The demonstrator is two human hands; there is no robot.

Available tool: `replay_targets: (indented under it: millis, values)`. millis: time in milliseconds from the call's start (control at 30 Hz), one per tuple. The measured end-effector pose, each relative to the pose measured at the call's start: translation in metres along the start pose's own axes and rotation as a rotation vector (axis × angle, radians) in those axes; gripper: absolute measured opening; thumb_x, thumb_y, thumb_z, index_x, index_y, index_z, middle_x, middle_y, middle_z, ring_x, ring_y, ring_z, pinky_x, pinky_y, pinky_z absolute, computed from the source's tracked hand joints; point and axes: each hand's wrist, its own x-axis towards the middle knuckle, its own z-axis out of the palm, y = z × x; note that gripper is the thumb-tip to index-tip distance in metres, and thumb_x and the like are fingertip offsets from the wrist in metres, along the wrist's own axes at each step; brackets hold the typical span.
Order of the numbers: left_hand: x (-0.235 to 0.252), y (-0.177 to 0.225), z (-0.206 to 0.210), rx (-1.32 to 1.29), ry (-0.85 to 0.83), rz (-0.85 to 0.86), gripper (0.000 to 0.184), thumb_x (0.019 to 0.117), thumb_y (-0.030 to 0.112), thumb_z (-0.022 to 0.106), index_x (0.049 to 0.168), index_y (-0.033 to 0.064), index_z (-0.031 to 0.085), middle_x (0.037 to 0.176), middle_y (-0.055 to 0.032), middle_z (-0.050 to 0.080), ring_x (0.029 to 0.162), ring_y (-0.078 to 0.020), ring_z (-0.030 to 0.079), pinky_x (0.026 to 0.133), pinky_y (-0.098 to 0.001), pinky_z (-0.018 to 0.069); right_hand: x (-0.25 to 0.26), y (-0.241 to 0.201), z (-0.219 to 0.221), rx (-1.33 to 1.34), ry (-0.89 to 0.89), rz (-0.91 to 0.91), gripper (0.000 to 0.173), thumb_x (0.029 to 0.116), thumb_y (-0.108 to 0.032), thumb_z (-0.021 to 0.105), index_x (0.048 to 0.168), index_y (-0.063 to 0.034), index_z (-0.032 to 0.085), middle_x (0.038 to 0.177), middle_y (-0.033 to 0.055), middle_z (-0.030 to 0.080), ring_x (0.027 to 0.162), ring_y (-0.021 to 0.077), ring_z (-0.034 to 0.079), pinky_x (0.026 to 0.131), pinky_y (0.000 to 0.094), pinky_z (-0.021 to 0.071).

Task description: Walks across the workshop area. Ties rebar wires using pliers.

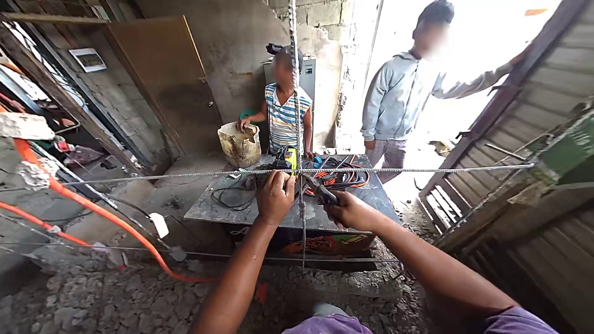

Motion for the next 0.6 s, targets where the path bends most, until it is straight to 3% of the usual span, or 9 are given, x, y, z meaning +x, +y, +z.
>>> replay_targets:
  millis: [167, 400, 500, 600]
  values:
    - [-0.013, 0.001, 0.017, -0.132, 0.023, -0.157, 0.025, 0.1020, 0.029, 0.060, 0.097, 0.0090, 0.072, 0.091, -0.0062, 0.071, 0.074, -0.0196, 0.068, 0.064, -0.0416, 0.0577, -0.009, -0.026, -0.006, 0.262, -0.106, 0.136, 0.027, 0.1025, -0.010, 0.046, 0.125, -0.0028, 0.058, 0.073, 0.0050, 0.065, 0.053, 0.0129, 0.062, 0.050, 0.0276, 0.0553]
    - [-0.021, -0.003, 0.035, -0.236, 0.050, -0.193, 0.025, 0.1020, 0.030, 0.059, 0.098, 0.0103, 0.074, 0.091, -0.0048, 0.070, 0.073, -0.0170, 0.066, 0.066, -0.0394, 0.0570, -0.022, -0.055, 0.019, 0.769, -0.121, 0.315, 0.030, 0.1041, -0.017, 0.039, 0.124, -0.0060, 0.058, 0.075, 0.0056, 0.061, 0.055, 0.0145, 0.061, 0.051, 0.0305, 0.0562]
    - [-0.025, 0.000, 0.043, -0.349, 0.026, -0.263, 0.025, 0.1018, 0.029, 0.059, 0.103, 0.0088, 0.073, 0.087, -0.0045, 0.069, 0.067, -0.0148, 0.062, 0.063, -0.0364, 0.0550, -0.023, -0.068, 0.050, 1.076, -0.097, 0.322, 0.027, 0.1047, -0.022, 0.034, 0.116, -0.0095, 0.056, 0.075, 0.0035, 0.059, 0.055, 0.0121, 0.059, 0.051, 0.0274, 0.0541]
    - [-0.028, 0.007, 0.043, -0.442, -0.037, -0.348, 0.026, 0.1036, 0.025, 0.057, 0.109, 0.0043, 0.073, 0.092, -0.0095, 0.070, 0.074, -0.0175, 0.064, 0.070, -0.0375, 0.0569, -0.020, -0.088, 0.082, 1.377, 0.002, 0.292, 0.025, 0.1054, -0.024, 0.035, 0.101, -0.0093, 0.054, 0.074, 0.0049, 0.058, 0.055, 0.0130, 0.059, 0.049, 0.0268, 0.0536]
